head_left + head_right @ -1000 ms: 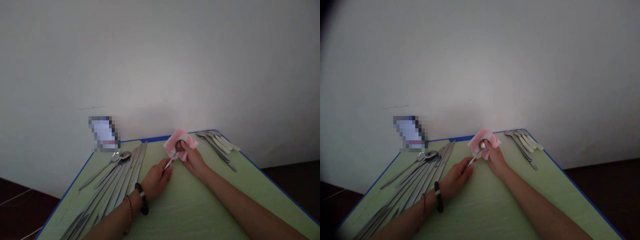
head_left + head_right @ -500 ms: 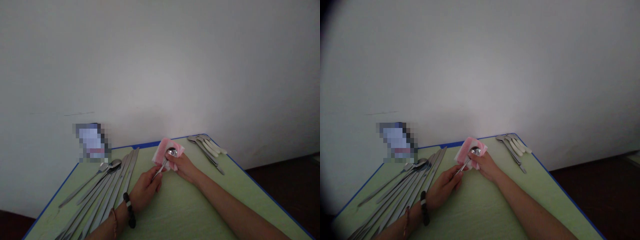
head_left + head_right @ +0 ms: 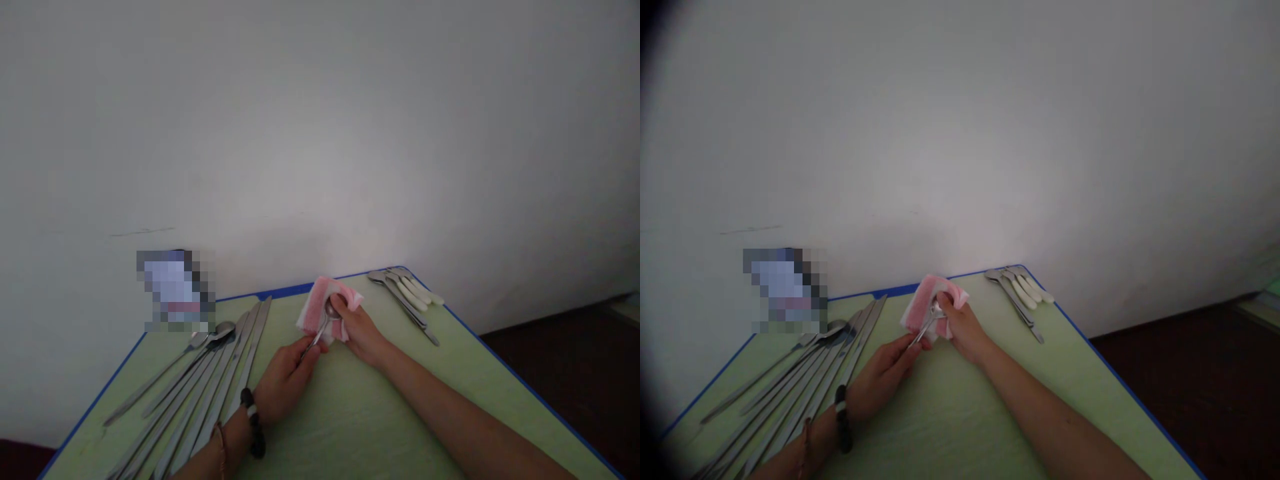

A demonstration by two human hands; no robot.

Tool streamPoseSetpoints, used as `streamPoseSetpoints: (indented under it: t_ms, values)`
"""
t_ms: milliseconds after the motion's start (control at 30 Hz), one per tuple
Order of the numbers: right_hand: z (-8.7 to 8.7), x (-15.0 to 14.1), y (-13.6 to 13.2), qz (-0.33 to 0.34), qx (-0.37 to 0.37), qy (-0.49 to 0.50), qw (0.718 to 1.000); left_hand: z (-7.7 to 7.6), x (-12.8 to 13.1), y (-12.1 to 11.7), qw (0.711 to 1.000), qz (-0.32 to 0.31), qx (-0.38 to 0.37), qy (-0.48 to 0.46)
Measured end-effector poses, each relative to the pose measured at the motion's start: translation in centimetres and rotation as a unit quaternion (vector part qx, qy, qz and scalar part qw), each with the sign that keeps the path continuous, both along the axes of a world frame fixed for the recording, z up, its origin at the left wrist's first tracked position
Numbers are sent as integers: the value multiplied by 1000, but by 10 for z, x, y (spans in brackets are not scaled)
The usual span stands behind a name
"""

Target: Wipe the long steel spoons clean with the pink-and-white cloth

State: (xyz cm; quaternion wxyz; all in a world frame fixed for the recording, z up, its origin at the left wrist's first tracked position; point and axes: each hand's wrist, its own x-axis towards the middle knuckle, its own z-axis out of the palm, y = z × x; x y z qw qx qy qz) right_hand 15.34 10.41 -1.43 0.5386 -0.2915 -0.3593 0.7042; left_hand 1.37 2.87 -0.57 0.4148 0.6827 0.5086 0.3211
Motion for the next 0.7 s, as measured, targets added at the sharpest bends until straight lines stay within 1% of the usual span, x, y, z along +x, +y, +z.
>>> streamPoseSetpoints:
  t_ms: [167,267,367,433,500,600,633,700]
  values:
    - [-2,4,-1,48,9,4,999,-2,1,0,998,15,-35,-43]
    - [-1,5,-1,61,10,10,998,-3,4,1,996,62,-31,-50]
    - [0,4,0,46,18,39,998,-4,7,4,991,118,-25,-55]
    - [0,3,2,23,13,62,998,-5,6,7,988,134,-32,-67]
    - [0,2,4,-13,-8,84,996,-5,5,8,988,134,-41,-67]
    - [1,3,7,-51,-57,115,990,-3,4,9,992,119,-37,-30]
    - [3,4,7,-51,-65,127,988,-2,4,9,993,116,-33,-13]
    - [6,7,7,-31,-66,157,985,-1,4,9,993,116,-26,14]
